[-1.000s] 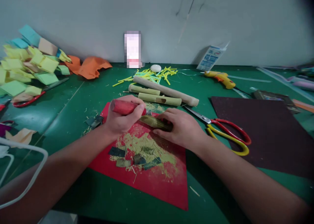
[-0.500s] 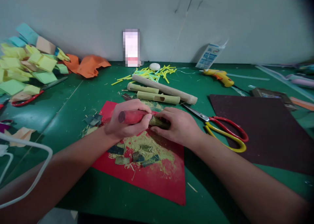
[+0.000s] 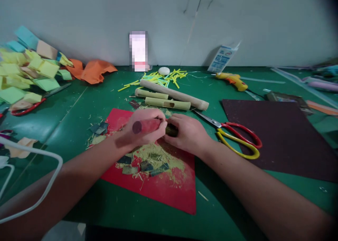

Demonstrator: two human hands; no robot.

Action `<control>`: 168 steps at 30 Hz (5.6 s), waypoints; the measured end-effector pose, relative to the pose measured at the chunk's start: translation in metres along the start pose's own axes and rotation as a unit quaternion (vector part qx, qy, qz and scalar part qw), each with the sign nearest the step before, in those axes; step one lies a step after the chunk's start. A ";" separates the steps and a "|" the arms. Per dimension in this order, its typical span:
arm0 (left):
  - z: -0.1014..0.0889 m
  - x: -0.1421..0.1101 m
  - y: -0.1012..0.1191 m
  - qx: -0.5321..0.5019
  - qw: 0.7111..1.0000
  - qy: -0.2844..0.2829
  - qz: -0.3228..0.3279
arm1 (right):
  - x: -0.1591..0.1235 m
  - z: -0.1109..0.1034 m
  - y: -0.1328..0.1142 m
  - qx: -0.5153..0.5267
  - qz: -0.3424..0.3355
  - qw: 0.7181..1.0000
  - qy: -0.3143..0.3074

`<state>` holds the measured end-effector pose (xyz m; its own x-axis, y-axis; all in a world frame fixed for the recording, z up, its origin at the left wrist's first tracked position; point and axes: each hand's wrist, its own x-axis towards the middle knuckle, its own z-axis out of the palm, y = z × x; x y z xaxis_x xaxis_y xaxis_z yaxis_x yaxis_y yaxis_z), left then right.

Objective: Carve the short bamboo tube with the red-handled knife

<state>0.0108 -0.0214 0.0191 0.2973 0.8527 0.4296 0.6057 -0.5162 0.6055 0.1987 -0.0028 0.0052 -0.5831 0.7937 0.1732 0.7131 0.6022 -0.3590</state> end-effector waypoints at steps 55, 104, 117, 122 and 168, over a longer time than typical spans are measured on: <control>0.030 0.016 -0.001 -0.192 0.965 0.003 -0.179 | 0.002 0.020 0.002 0.176 0.020 0.980 0.086; 0.028 0.018 0.000 -0.138 0.971 0.021 -0.195 | 0.000 0.002 -0.003 0.077 0.020 0.997 0.013; 0.026 0.020 0.001 -0.133 0.977 -0.040 -0.161 | 0.000 0.005 0.000 0.139 0.012 0.990 0.006; 0.025 0.015 -0.006 -0.176 0.971 -0.029 -0.160 | -0.001 0.007 -0.001 0.135 0.020 0.991 0.010; 0.030 0.018 -0.010 -0.107 0.977 -0.021 -0.185 | 0.001 0.005 -0.002 0.063 0.014 0.998 0.006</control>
<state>0.0325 0.0018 0.0006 0.1199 0.9843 0.1295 0.5112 -0.1731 0.8419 0.1954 -0.0034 0.0016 -0.5586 0.8113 0.1727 0.6734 0.5651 -0.4766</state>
